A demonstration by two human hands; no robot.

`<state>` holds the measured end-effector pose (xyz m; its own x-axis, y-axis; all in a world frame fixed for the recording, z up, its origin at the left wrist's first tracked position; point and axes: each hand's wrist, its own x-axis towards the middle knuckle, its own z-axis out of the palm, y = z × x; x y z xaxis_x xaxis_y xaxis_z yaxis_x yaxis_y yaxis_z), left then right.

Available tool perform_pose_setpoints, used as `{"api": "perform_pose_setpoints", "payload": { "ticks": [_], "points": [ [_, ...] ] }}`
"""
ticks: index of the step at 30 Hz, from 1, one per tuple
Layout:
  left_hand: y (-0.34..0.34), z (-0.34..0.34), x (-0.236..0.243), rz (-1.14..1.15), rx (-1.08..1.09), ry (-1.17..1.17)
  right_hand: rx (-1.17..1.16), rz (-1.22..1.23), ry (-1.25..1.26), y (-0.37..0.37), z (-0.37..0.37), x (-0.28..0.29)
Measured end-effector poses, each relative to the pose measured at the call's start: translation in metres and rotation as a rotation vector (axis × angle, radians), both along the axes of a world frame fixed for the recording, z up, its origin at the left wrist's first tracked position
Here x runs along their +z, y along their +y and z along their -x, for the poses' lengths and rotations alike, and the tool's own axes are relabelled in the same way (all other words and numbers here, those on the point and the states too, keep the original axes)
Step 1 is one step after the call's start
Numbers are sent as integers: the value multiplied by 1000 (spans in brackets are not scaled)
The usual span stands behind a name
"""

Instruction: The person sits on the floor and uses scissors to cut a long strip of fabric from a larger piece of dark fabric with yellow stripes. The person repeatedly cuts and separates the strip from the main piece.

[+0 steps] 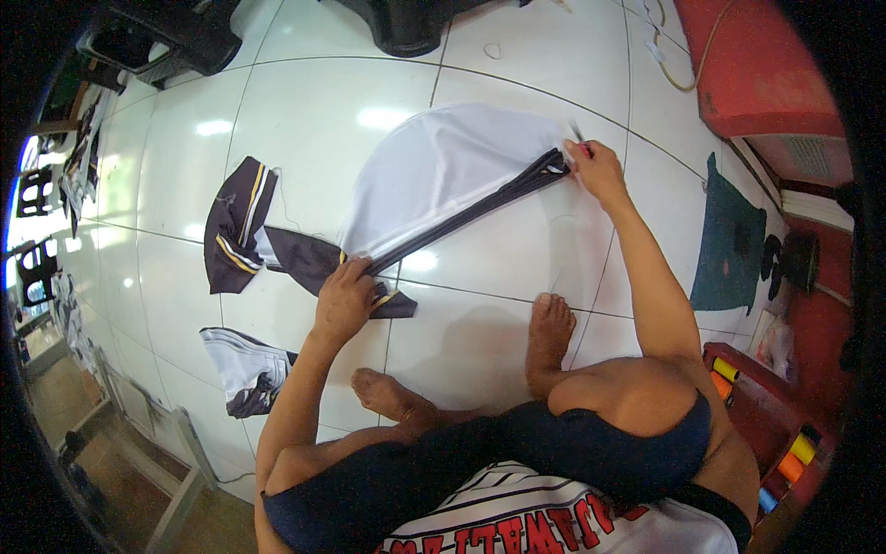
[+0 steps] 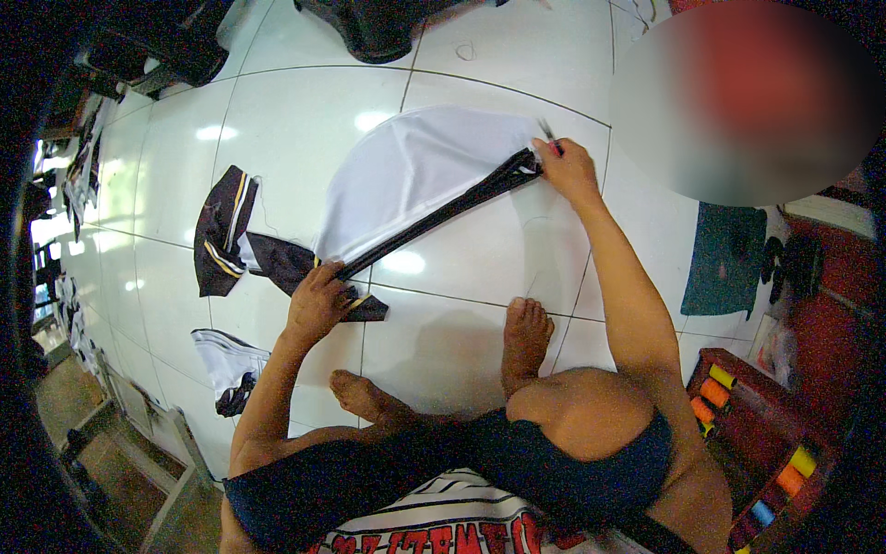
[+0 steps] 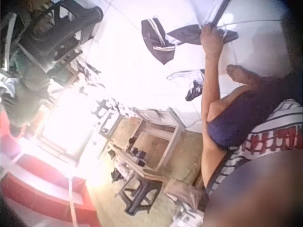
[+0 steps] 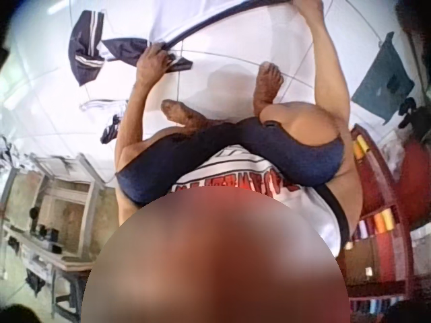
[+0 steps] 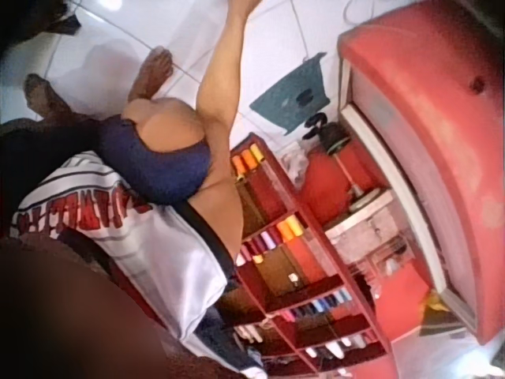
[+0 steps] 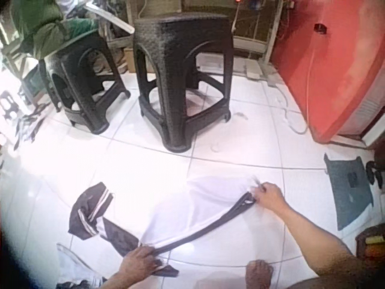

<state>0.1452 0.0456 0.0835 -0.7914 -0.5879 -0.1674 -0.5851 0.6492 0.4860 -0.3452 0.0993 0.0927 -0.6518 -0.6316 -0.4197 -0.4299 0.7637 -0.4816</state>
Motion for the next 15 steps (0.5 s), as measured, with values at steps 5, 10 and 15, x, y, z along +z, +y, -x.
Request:
{"api": "perform_pose_setpoints", "payload": {
  "ticks": [5, 10, 15],
  "points": [
    [0, 1, 0, 5, -8, 10, -53, 27, 15, -15, -23, -3],
    [0, 0, -1, 11, -12, 30, 136, -236, -144, -29, -15, 1],
    [0, -2, 0, 23, -17, 23, 41, 182, -6, -19, -21, 26]
  ]
}}
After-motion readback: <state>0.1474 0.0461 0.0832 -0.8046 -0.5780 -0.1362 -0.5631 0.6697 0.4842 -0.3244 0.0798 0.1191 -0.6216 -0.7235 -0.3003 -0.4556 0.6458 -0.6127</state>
